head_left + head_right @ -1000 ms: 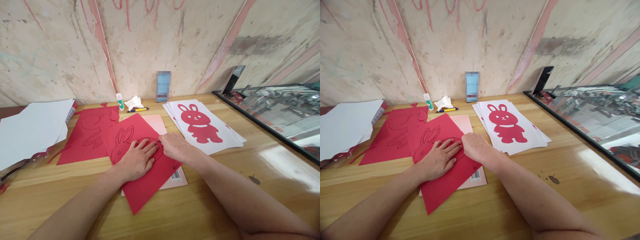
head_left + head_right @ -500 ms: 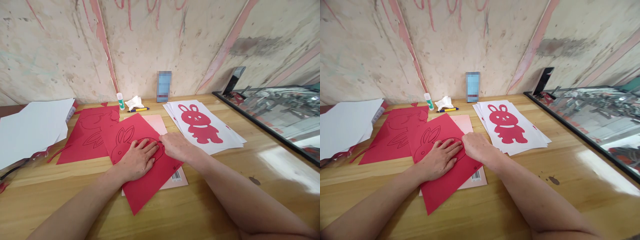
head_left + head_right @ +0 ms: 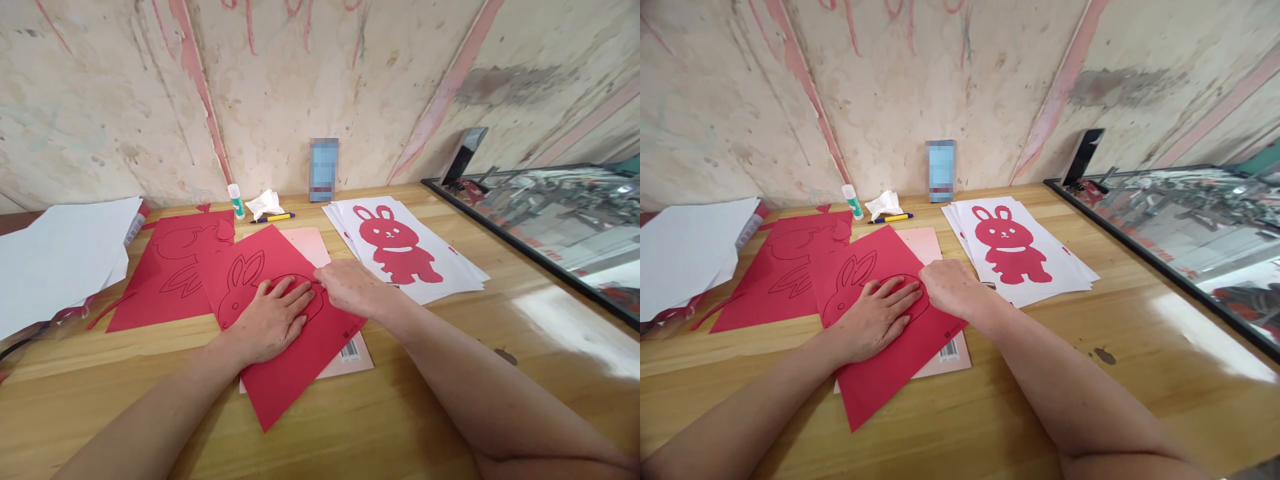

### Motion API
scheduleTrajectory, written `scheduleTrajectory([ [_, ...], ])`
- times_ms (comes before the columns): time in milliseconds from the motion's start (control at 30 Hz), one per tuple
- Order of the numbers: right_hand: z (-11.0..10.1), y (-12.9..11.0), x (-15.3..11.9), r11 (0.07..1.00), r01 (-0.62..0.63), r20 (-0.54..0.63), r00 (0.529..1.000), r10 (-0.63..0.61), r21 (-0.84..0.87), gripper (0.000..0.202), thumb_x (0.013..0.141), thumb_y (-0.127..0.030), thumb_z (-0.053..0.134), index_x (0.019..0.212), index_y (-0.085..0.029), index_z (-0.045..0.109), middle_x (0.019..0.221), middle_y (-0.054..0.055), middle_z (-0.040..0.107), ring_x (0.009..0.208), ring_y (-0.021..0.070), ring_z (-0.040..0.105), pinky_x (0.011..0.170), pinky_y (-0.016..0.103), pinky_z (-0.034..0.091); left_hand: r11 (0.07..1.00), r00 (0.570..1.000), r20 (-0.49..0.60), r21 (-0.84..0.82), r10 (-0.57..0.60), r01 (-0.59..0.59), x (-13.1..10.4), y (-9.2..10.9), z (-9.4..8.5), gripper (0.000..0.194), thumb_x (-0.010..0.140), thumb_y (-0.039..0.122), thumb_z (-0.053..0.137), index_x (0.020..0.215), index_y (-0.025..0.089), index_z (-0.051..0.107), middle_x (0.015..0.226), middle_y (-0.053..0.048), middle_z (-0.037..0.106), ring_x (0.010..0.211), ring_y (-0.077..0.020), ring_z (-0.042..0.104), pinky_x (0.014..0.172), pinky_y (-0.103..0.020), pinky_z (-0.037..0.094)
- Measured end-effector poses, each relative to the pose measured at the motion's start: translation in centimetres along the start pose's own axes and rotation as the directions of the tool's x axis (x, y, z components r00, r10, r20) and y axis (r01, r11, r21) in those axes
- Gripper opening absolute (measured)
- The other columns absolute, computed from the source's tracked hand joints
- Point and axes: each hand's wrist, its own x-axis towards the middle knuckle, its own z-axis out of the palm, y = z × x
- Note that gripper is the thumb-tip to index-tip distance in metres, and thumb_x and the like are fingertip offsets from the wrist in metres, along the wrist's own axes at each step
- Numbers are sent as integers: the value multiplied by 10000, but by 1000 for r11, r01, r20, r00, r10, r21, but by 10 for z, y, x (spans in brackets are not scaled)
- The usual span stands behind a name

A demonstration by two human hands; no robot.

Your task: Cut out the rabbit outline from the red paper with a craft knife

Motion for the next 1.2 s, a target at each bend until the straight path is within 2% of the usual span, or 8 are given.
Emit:
scheduleTrajectory([
  [400,-3,4,3,996,68,14,998,-67,-60,260,723,-59,456,826,-168,669,750,90,686,700,220,642,490,264,315,1000,1000,1,0,0,0,-1,1,-2,472,983,370,225,1409,204,344,1466,-23,355,1305,-296,306,960,-488,256],
  [800,-8,8,3,994,89,38,996,-87,-58,280,734,-69,491,909,-191,672,731,67,678,698,203,641,484,258,279,1000,1000,-2,3,0,0,0,0,-1,462,981,375,237,1406,230,347,1470,-10,347,1309,-290,302,951,-481,260],
  [1200,-5,13,3,987,140,11,990,-139,-83,280,734,-62,493,913,-194,664,793,66,688,746,203,640,544,256,337,1000,1000,0,0,0,0,0,0,-1,468,979,373,230,1410,234,350,1462,-24,362,1307,-289,299,963,-483,266],
])
